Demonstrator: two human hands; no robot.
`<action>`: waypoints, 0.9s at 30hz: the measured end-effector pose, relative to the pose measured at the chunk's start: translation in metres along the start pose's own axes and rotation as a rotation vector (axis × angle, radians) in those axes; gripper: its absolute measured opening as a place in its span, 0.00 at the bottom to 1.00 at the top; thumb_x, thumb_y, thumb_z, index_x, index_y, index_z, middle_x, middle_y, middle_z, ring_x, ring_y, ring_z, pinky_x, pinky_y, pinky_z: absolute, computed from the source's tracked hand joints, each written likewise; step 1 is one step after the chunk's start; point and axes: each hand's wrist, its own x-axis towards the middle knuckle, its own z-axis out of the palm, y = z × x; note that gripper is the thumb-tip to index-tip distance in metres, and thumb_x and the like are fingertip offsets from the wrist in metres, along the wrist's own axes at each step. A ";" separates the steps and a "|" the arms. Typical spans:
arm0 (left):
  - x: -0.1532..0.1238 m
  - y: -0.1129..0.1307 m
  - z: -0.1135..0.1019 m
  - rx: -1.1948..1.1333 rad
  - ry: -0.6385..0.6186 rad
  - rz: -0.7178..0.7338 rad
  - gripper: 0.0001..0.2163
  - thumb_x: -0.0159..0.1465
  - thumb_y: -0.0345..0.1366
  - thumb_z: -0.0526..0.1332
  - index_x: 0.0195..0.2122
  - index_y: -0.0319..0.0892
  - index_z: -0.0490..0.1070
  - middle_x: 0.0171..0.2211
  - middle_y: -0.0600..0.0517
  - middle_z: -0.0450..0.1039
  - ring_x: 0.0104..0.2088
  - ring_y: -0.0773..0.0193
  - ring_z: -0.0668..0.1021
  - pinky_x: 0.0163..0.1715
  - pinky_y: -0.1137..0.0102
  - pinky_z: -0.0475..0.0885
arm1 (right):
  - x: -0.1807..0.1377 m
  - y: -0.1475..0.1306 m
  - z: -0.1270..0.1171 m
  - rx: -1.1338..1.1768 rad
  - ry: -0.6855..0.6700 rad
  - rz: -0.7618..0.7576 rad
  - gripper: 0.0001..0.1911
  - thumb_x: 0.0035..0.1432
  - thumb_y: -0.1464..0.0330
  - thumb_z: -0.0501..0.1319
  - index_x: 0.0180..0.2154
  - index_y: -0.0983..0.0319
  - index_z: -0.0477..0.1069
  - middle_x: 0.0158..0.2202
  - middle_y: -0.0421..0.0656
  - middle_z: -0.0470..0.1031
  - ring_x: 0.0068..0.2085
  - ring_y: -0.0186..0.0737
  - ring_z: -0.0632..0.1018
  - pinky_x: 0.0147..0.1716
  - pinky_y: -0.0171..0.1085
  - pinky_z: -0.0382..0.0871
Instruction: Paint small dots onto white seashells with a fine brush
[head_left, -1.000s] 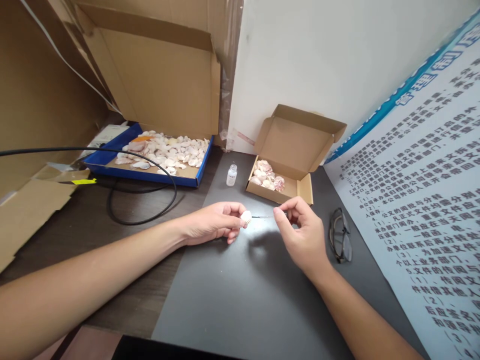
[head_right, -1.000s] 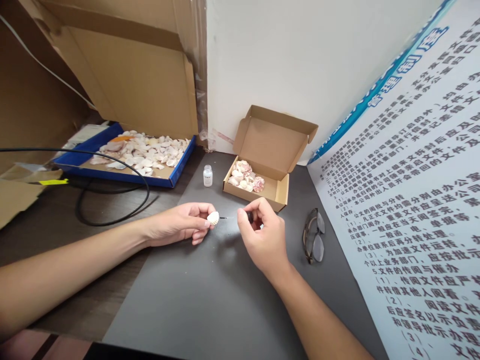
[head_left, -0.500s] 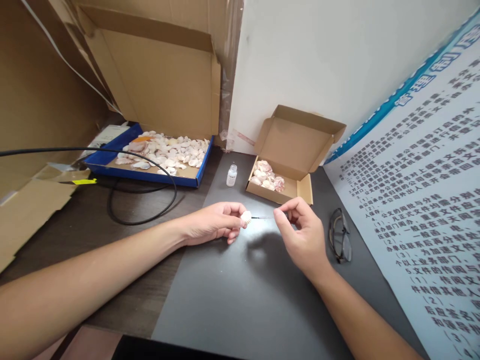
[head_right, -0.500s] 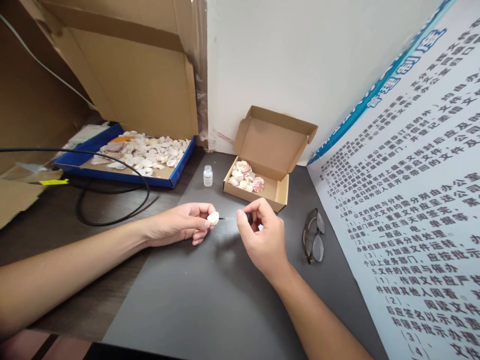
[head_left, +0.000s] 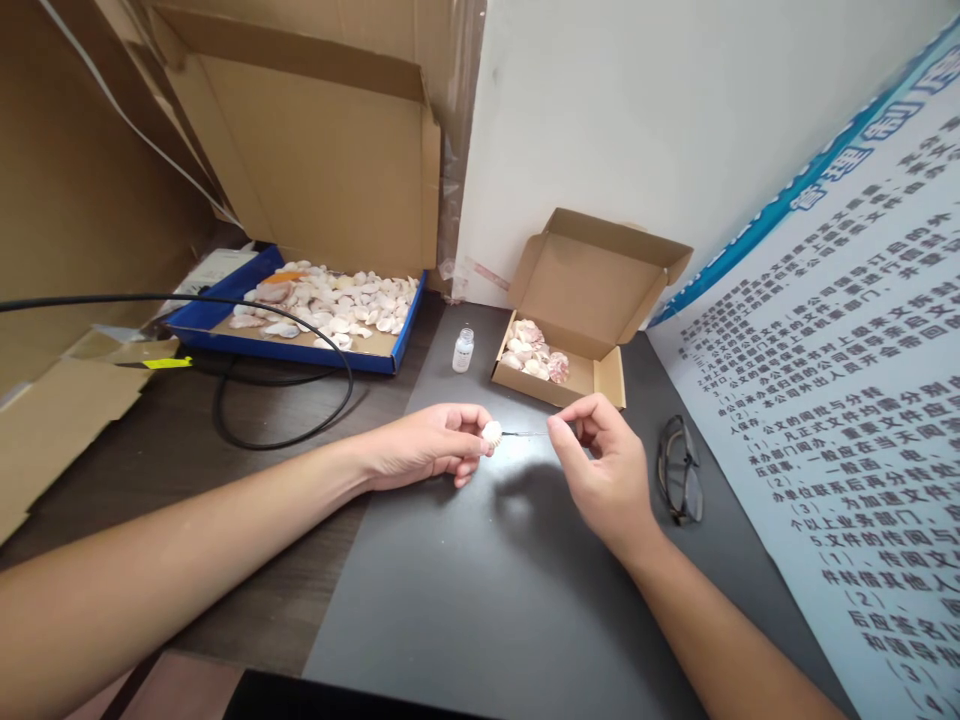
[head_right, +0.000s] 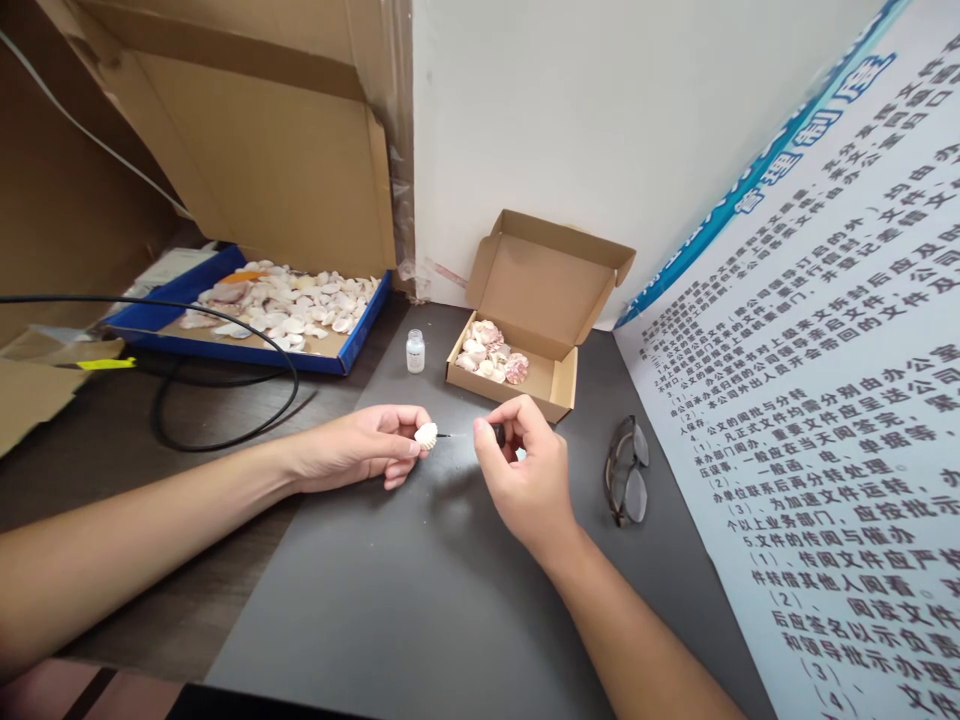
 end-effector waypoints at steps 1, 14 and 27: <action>0.000 0.000 0.000 -0.001 0.000 -0.003 0.10 0.58 0.33 0.69 0.35 0.39 0.68 0.27 0.57 0.67 0.23 0.74 0.69 0.27 0.73 0.65 | -0.001 0.000 0.000 0.025 -0.011 -0.007 0.07 0.60 0.66 0.61 0.31 0.59 0.66 0.21 0.32 0.60 0.22 0.30 0.62 0.21 0.31 0.57; 0.000 0.001 0.000 0.001 0.001 -0.008 0.10 0.58 0.34 0.70 0.35 0.39 0.69 0.27 0.57 0.67 0.24 0.73 0.69 0.27 0.72 0.65 | -0.002 -0.002 0.000 0.025 -0.032 -0.041 0.06 0.60 0.67 0.61 0.31 0.59 0.66 0.21 0.32 0.61 0.22 0.30 0.63 0.21 0.31 0.58; -0.001 0.001 0.001 -0.007 0.013 -0.010 0.10 0.57 0.33 0.69 0.33 0.39 0.68 0.29 0.56 0.68 0.23 0.73 0.69 0.27 0.72 0.65 | -0.003 -0.002 0.000 0.048 -0.055 -0.037 0.05 0.60 0.66 0.61 0.32 0.59 0.67 0.21 0.33 0.62 0.21 0.31 0.63 0.21 0.32 0.58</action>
